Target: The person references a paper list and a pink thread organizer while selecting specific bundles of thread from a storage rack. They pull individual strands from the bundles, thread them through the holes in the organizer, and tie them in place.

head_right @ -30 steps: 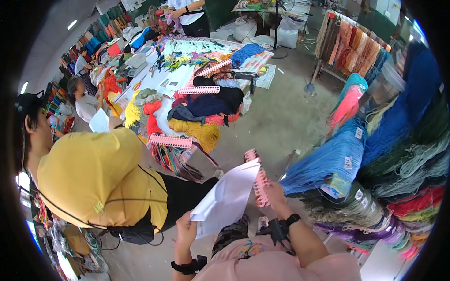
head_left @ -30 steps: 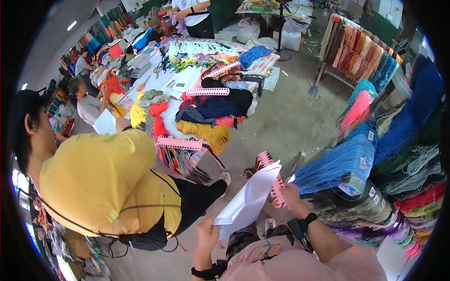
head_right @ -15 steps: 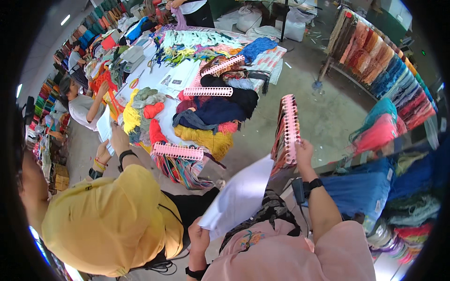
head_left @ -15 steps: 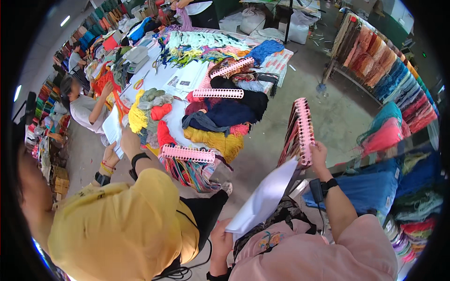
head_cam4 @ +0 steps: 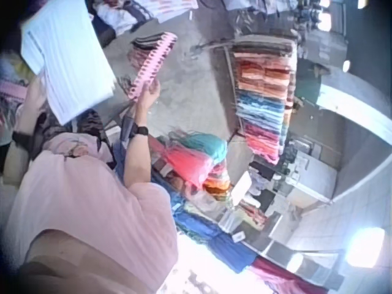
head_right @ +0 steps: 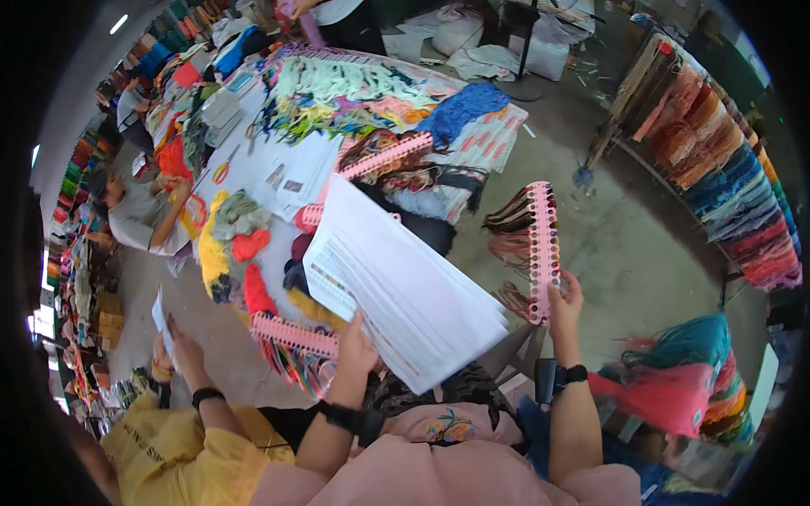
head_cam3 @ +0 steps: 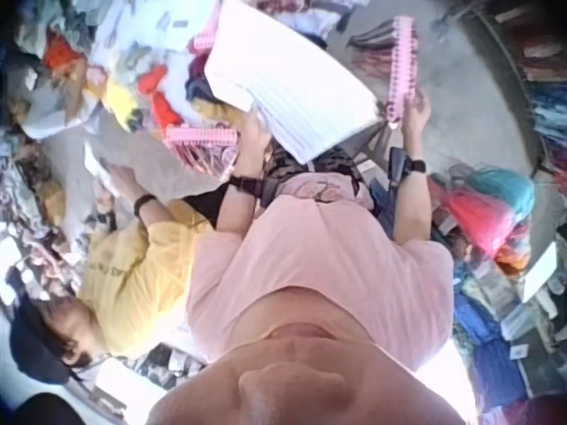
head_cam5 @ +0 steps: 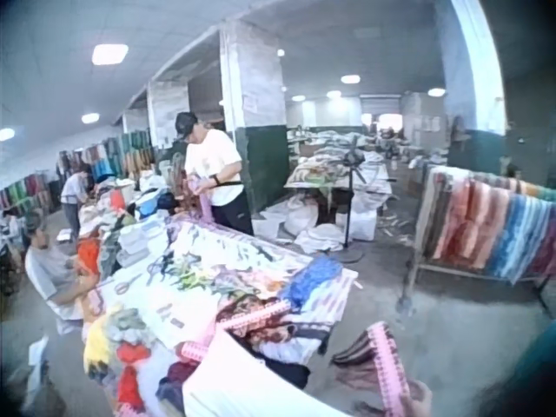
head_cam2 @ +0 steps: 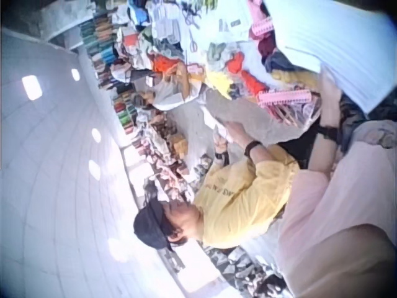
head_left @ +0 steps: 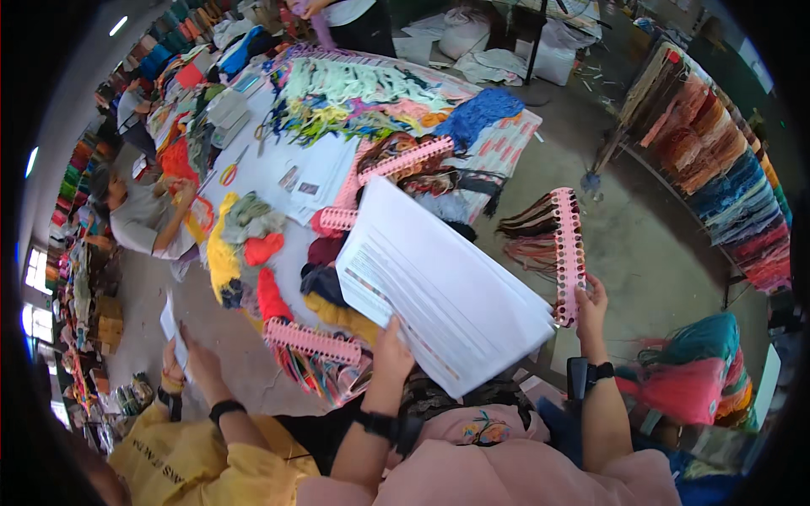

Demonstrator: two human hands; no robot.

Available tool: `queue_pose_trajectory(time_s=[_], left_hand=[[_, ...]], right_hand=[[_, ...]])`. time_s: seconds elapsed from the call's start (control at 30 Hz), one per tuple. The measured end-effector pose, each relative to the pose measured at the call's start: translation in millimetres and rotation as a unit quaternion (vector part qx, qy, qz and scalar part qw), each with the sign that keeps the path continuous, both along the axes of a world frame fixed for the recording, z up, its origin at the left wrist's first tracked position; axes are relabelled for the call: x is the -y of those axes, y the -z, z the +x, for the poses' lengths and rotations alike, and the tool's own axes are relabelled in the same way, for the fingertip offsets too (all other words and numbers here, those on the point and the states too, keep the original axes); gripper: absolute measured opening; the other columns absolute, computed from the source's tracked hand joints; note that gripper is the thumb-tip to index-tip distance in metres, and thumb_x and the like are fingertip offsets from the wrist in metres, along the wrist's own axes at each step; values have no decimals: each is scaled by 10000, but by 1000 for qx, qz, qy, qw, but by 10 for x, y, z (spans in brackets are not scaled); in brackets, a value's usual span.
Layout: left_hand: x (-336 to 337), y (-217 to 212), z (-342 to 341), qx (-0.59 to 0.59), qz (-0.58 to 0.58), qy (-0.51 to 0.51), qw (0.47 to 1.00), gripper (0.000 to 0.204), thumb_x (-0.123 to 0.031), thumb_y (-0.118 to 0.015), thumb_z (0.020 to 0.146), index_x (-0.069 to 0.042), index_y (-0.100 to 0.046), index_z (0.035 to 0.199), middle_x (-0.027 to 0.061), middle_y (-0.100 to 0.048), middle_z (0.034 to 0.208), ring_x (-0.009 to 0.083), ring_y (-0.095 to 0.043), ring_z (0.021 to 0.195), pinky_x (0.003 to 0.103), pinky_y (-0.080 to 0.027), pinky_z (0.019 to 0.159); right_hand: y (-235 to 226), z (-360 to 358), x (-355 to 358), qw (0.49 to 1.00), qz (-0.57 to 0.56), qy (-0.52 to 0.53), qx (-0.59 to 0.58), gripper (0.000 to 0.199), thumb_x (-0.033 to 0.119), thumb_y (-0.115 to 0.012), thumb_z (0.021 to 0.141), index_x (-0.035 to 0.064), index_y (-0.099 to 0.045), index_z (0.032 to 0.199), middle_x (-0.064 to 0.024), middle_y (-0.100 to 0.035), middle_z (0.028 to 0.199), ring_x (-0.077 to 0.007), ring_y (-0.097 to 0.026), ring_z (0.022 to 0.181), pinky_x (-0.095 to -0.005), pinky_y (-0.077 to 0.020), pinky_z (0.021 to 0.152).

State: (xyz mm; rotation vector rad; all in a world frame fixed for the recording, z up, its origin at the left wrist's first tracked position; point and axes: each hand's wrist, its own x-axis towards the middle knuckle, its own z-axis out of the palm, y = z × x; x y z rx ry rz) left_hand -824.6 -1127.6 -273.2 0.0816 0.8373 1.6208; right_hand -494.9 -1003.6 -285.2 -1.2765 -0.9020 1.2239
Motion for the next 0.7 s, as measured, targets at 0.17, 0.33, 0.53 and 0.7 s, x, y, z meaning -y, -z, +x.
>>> queue_pose_trajectory(time_s=[0.17,0.33,0.53,0.7], left_hand=[[-1505,399,-294,141,36,-15,989,294,-149,-409,839,-33,-399,1109,99,-451,1126,228,-447,1014,359,-362,878],[-2896,716,-697,86,16,-71,994,262,-112,-398,839,1,-398,1076,111,-479,1046,236,-463,969,360,-377,835],[-3809,1335,-1193,24,-58,-202,977,298,-131,-370,834,-29,-380,1114,125,-467,1038,257,-475,951,415,-415,773],[-4032,1391,-1370,14,-116,-255,960,310,-141,-395,830,-60,-376,1128,93,-460,1065,256,-467,971,444,-407,771]], right_hand=[[-292,79,-408,1000,22,5,7,443,-38,-499,711,-7,-354,1129,-78,-560,768,-90,-529,636,-191,-416,537],[-541,105,-894,997,13,-44,58,448,-41,-486,716,-4,-348,1141,-72,-558,809,-82,-526,681,-183,-417,585],[-692,0,-1584,992,-35,-84,84,439,-43,-470,734,-2,-346,1154,-63,-558,855,-78,-523,707,-178,-415,607],[-739,-193,-2217,972,-96,-176,120,448,-18,-475,754,15,-333,1178,-32,-563,794,-55,-503,695,-169,-397,615]])
